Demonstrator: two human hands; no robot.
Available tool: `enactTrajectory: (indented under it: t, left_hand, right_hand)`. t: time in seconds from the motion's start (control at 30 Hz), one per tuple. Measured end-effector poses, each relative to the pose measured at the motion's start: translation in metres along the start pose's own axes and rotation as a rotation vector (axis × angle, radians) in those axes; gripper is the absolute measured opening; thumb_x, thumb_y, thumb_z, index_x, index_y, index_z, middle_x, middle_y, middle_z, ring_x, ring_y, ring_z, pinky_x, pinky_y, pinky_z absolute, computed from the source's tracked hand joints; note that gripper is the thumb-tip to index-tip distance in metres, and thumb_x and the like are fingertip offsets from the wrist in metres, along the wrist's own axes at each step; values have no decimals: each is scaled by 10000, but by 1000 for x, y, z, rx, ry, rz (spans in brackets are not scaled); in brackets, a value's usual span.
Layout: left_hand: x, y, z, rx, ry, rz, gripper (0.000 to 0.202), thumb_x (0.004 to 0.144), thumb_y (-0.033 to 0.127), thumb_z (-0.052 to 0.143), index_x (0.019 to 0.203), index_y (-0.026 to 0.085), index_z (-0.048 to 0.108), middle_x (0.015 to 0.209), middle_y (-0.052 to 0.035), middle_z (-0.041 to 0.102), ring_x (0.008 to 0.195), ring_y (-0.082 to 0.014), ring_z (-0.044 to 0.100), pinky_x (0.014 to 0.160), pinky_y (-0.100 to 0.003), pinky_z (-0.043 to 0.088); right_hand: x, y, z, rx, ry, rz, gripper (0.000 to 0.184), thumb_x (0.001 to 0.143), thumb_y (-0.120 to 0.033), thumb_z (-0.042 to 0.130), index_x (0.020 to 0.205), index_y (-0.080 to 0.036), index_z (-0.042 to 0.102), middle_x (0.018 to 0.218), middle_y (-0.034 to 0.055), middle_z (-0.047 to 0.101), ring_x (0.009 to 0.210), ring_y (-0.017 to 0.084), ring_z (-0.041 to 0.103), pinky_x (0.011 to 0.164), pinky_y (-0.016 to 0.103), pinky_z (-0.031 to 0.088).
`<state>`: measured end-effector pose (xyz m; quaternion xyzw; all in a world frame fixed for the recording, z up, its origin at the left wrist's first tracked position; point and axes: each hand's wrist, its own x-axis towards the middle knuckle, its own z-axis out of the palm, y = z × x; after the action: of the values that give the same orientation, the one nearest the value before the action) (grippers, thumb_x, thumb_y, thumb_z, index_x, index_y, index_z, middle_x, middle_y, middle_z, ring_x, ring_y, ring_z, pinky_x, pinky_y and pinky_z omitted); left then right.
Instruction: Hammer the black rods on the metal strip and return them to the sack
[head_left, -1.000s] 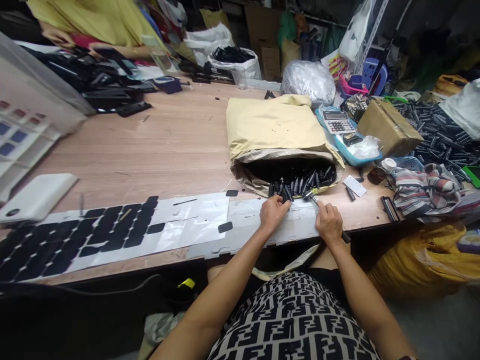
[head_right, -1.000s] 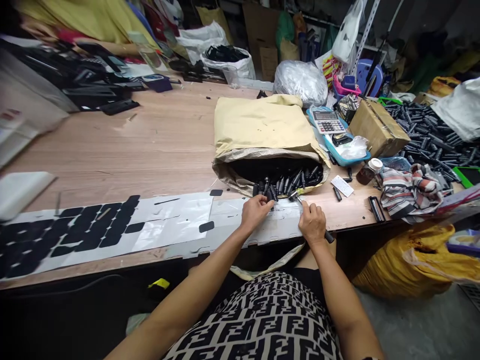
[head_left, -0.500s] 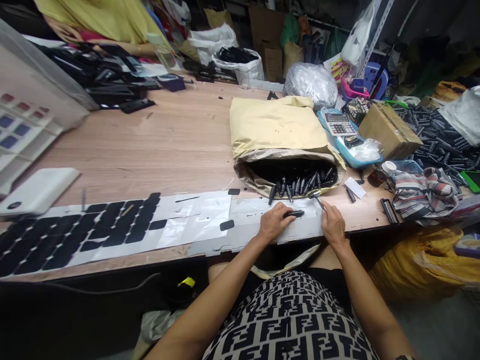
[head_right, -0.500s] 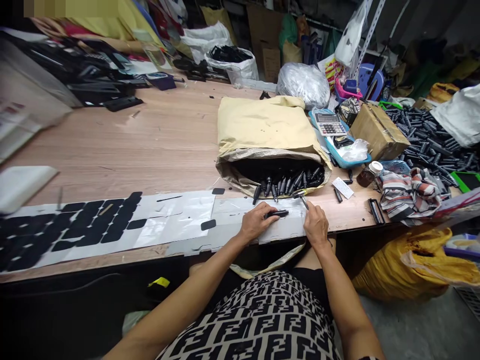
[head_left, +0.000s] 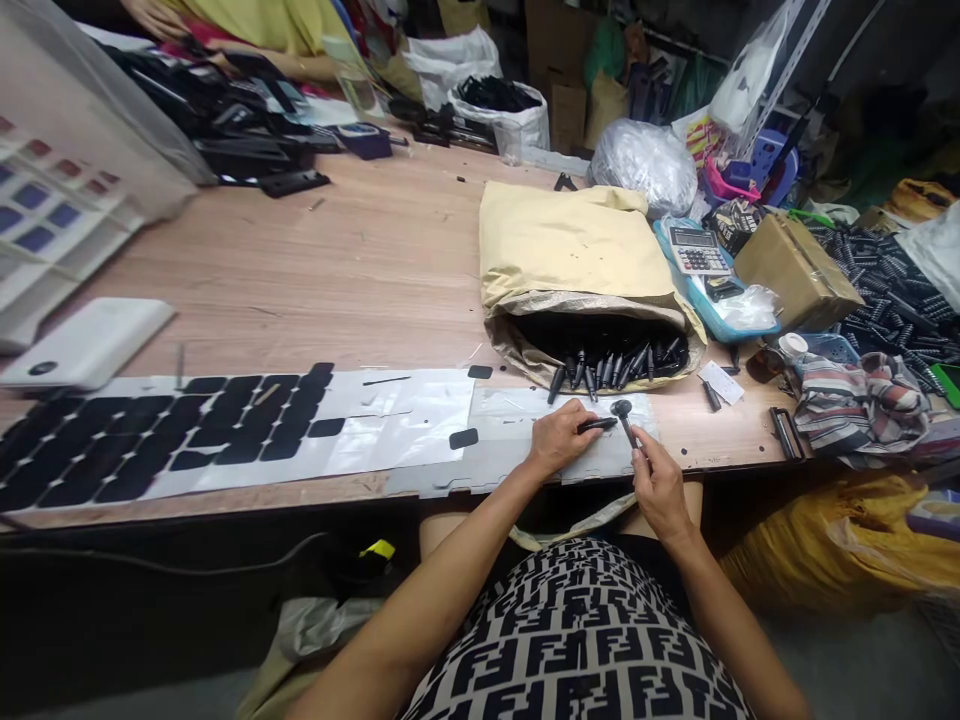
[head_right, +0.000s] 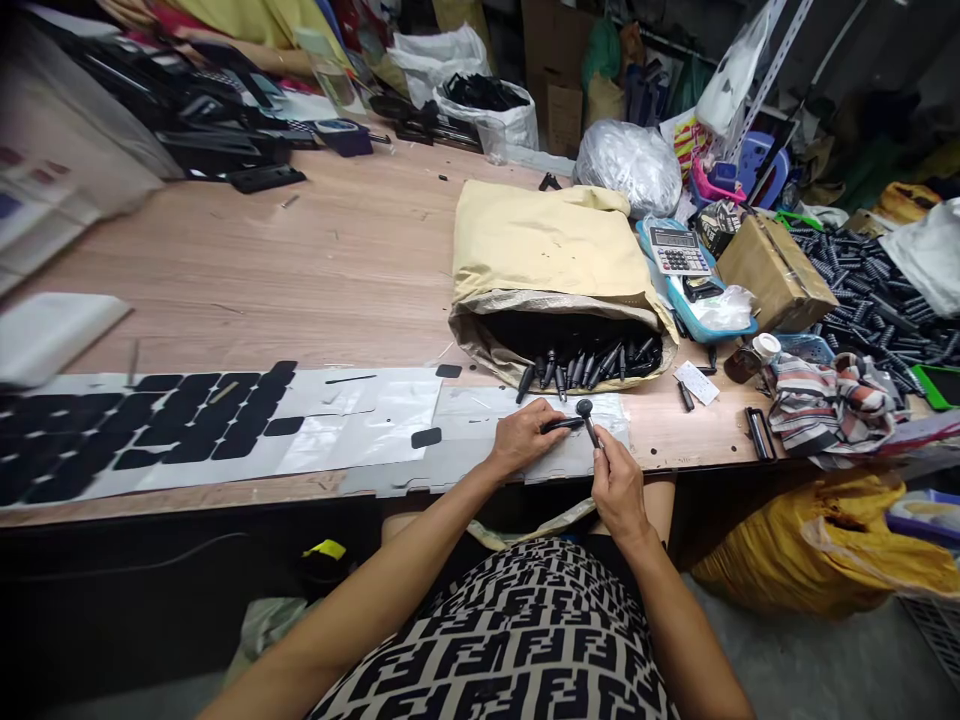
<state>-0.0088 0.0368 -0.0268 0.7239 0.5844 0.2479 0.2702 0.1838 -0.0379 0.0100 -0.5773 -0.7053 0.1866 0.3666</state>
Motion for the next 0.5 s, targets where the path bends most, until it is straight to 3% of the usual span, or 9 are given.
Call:
enactTrajectory:
  t: [0.2, 0.5]
  left_hand:
    - [1, 1, -1, -5, -8, -2, 210, 875, 385, 676, 1042, 308, 775, 984, 12, 678, 918, -165, 641, 692, -258, 424]
    - [4, 0, -4, -14, -31, -7, 207, 882, 382, 652, 1044, 324, 768, 950, 17, 658, 895, -160, 630, 694, -253, 420]
  right_hand:
    - [-6, 7, 5, -39, -25, 12, 404, 1000, -248, 427, 1345, -198, 631, 1280, 108, 688, 1185, 223, 658, 1054, 396, 530]
    - [-5, -7, 13, -33, -48, -72, 417, 992, -209, 435, 1366, -228, 618, 1249, 92, 700, 1138, 211, 677, 1015, 366, 553]
